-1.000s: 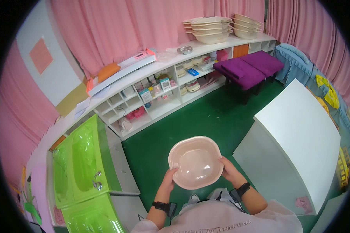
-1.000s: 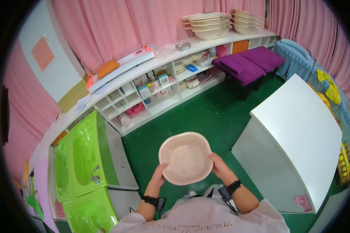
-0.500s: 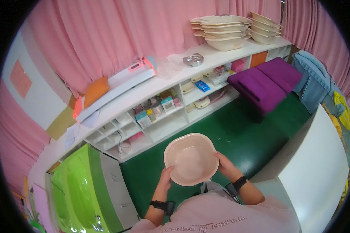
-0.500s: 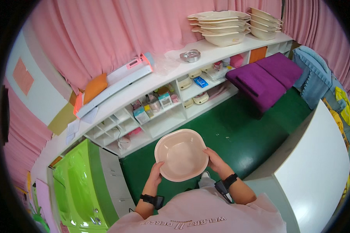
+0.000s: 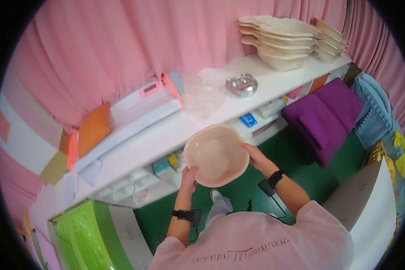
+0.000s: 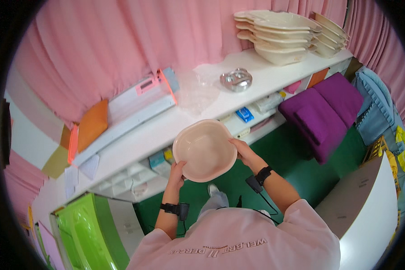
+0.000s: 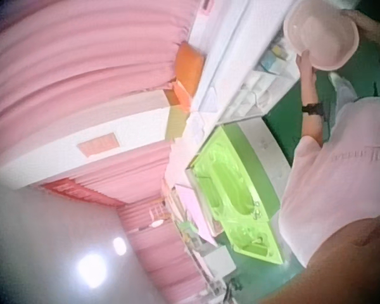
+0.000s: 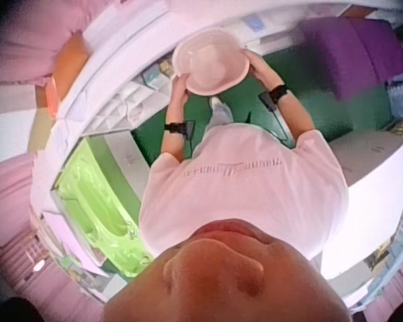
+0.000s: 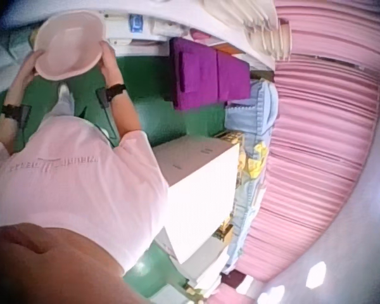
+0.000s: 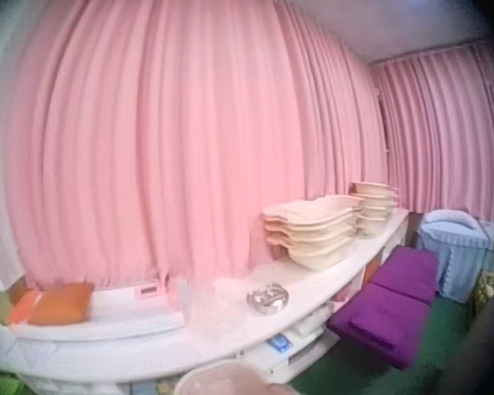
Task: The person picks up a metal tray, a plastic bowl, and a small green chair, then places a curved pillow on a bed before starting to assemble a pink plastic chair by inserting metal legs into its base.
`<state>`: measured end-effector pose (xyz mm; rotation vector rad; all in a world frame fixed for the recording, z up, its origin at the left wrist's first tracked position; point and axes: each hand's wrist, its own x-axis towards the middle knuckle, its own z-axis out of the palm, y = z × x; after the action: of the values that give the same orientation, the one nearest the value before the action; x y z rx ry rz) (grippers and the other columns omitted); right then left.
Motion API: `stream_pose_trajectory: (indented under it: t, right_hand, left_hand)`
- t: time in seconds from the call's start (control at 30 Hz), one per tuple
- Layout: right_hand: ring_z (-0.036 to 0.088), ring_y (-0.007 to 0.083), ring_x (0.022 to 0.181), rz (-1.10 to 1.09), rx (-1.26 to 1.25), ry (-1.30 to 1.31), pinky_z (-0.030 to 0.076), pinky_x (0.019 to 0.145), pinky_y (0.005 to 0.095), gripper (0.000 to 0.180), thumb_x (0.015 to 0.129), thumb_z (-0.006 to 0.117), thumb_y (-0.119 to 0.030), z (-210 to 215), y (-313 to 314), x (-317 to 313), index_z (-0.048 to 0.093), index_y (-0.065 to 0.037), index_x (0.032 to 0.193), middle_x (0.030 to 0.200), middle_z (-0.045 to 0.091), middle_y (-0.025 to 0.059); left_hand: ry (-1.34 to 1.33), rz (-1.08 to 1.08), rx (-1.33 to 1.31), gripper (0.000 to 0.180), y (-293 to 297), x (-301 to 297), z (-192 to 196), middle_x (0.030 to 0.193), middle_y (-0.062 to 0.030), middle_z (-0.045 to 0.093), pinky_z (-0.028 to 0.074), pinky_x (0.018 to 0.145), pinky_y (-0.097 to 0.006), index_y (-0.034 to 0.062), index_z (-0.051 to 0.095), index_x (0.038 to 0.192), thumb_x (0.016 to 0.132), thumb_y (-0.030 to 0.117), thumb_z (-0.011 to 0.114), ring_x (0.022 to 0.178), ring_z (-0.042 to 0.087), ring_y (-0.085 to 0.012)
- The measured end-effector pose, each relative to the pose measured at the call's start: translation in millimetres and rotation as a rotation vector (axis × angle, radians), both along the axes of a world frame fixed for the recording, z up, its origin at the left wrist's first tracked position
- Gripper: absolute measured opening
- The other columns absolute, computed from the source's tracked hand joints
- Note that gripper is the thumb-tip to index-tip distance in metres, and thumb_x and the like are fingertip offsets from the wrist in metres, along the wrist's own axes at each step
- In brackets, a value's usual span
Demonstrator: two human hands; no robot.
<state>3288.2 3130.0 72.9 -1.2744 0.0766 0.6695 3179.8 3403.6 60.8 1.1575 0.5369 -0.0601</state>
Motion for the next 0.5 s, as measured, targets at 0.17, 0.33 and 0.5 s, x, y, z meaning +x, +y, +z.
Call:
stream_pose_trajectory:
  t: [0.17, 0.33, 0.5]
  right_hand:
    - [0.065, 0.0165, 0.085, -0.121, -0.038, -0.041, 0.052, 0.074, 0.0269, 0.052, 0.088, 0.056, -0.041, 8, 38, 113, 0.057, 0.000, 0.119, 0.102, 0.065, 0.0085]
    - [0.064, 0.0170, 0.082, -0.200, -0.061, -0.059, 0.052, 0.073, 0.0292, 0.045, 0.086, 0.062, -0.036, -18, 54, 214, 0.061, 0.001, 0.113, 0.098, 0.065, 0.0083]
    - [0.060, 0.0122, 0.073, -0.153, -0.136, -0.083, 0.049, 0.064, 0.0249, 0.036, 0.087, 0.063, -0.029, -44, 60, 282, 0.064, 0.000, 0.107, 0.088, 0.064, 0.0047]
  left_hand:
    - [0.033, -0.021, -0.002, 0.041, 31, 122, -1, 0.095, -0.0135, 0.063, 0.054, 0.050, -0.033, -0.0017, 0.049, 0.117, 0.082, 0.019, 0.054, 0.070, 0.066, -0.0237]
    - [0.075, -0.027, 0.031, 0.039, 50, 227, -16, 0.093, -0.0144, 0.063, 0.056, 0.050, -0.036, -0.0031, 0.049, 0.114, 0.083, 0.020, 0.052, 0.068, 0.066, -0.0262]
    - [0.103, 0.069, 0.144, 0.038, 54, 284, -47, 0.091, -0.0137, 0.064, 0.054, 0.054, -0.036, -0.0039, 0.052, 0.114, 0.082, 0.018, 0.052, 0.074, 0.066, -0.0243]
